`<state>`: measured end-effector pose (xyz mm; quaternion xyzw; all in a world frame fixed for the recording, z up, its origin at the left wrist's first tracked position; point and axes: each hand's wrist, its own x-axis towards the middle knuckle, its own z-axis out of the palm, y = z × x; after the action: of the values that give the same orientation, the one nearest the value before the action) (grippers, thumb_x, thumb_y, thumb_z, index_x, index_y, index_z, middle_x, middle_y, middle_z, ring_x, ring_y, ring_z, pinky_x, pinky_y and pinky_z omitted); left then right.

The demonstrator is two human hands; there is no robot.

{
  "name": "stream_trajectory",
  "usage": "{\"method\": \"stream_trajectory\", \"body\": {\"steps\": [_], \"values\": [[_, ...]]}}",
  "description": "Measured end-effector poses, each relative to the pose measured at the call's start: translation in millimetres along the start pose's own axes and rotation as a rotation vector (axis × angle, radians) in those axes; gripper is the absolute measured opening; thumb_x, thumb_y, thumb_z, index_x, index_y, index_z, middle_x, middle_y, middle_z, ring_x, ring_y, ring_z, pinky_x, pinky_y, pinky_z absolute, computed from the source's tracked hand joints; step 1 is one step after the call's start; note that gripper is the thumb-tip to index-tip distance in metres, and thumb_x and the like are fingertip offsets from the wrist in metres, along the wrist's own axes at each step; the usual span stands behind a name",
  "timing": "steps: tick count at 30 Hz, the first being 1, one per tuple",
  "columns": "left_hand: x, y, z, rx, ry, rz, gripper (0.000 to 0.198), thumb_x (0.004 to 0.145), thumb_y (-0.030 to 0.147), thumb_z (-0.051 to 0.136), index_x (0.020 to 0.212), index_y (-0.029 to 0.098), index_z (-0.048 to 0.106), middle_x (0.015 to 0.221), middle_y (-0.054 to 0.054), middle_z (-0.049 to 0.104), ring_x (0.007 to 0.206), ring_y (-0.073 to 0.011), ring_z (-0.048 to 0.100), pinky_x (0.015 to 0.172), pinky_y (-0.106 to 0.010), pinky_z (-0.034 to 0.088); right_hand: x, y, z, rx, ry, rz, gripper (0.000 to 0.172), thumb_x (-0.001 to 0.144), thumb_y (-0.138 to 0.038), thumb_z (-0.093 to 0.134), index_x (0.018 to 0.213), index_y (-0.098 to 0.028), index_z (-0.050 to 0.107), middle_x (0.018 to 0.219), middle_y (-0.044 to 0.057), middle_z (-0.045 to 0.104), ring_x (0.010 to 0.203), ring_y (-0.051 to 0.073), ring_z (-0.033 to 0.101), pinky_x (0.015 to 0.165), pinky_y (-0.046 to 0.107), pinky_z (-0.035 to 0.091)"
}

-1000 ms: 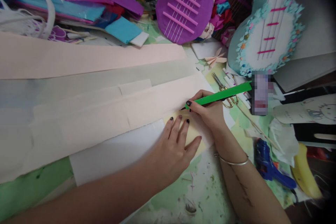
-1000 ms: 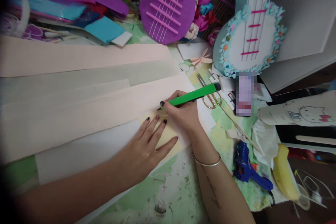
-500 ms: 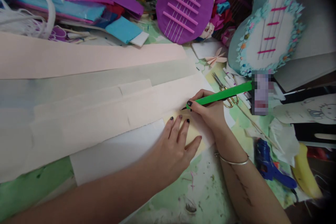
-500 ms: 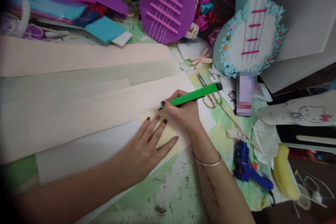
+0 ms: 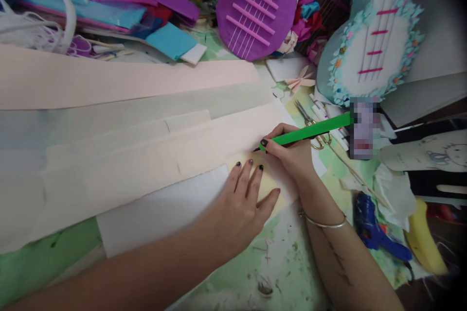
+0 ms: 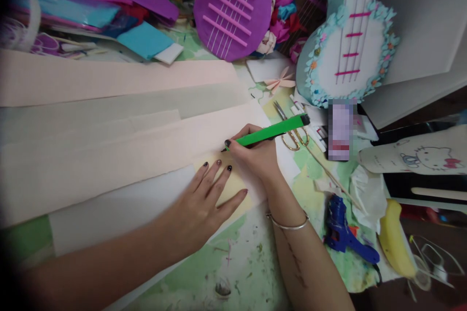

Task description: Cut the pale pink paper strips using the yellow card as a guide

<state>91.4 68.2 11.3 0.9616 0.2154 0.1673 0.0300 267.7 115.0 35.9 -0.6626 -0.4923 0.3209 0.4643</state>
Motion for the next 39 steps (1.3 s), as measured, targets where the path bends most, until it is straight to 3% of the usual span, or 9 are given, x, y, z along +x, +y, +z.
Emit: {"method": "stream_trajectory", "body": {"steps": [39], "values": [[-1.0,-0.2,-0.7,0.0,-0.03,-0.002,0.048,0.09,0.029,0.055,0.135,0.016,0.045,0.135,-0.026,0.051,0.129,-0.0419,0.045,0.104,-0.06,0.032,5.1,10.1,-6.4,0.034,0.041,-0.05,0.014,0.064,-0.022,0.072,0.058,-0.019,0.059,0.051,-0.004,0.058,0.047,0.009,0.048,0.046,0.022,0.035]]}}
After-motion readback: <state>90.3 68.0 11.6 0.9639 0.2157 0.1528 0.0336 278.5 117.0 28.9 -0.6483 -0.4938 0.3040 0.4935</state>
